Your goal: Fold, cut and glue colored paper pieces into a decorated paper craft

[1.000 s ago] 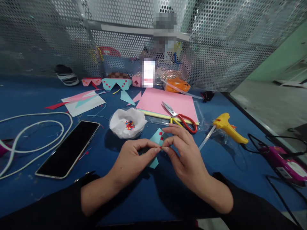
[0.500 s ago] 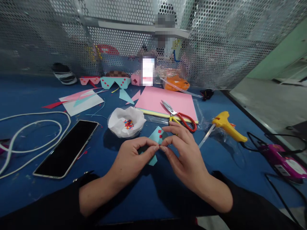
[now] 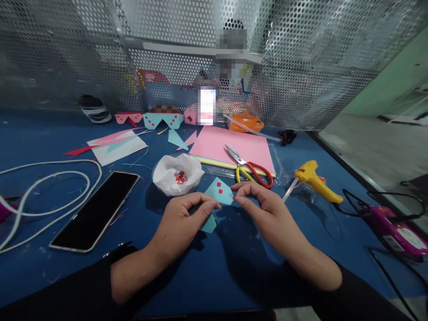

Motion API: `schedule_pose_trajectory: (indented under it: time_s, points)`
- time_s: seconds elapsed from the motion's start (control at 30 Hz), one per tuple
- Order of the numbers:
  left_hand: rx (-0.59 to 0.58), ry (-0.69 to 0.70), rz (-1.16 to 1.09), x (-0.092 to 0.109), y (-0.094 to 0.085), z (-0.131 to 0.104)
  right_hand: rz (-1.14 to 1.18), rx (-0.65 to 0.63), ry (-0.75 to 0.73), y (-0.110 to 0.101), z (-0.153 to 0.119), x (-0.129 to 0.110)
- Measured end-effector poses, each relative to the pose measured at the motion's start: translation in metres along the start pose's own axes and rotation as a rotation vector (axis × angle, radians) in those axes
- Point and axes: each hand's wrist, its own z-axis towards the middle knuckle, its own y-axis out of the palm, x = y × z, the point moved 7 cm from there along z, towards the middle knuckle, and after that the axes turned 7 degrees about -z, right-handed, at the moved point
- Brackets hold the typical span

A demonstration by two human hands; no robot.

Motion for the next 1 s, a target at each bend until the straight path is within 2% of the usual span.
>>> schedule_pose_trajectory:
  time_s: [0.1, 0.33, 0.47, 0.63, 0.73, 0.9, 1.0]
  points:
    - [-0.028, -0.004, 0.013, -0.001, 0.003, 0.0, -0.015, -0.038, -0.009, 0.005, -0.001, 0.0]
    - [-0.051, -0.043, -0.05, -0.004, 0.006, 0.0, -0.097, -0.041, -0.044, 0.009, -0.006, -0.004]
    - [0.001, -0.137, -0.182, -0.012, 0.007, 0.0, -0.088, -0.041, -0.053, 0.01, -0.007, -0.005]
    - [0.074, -0.172, -0.354, -0.019, 0.007, 0.004, -0.088, -0.043, -0.054, 0.012, -0.007, -0.005]
    - [0.051, -0.191, -0.377, -0.02, 0.009, 0.004, -0.098, -0.04, -0.053, 0.012, -0.008, -0.005]
    - [-0.075, -0.199, -0.235, -0.016, 0.013, 0.0, -0.118, -0.038, -0.059, 0.012, -0.009, -0.006]
    - [-0.089, -0.216, -0.213, -0.017, 0.012, -0.002, -0.121, -0.028, -0.082, 0.011, -0.009, -0.009]
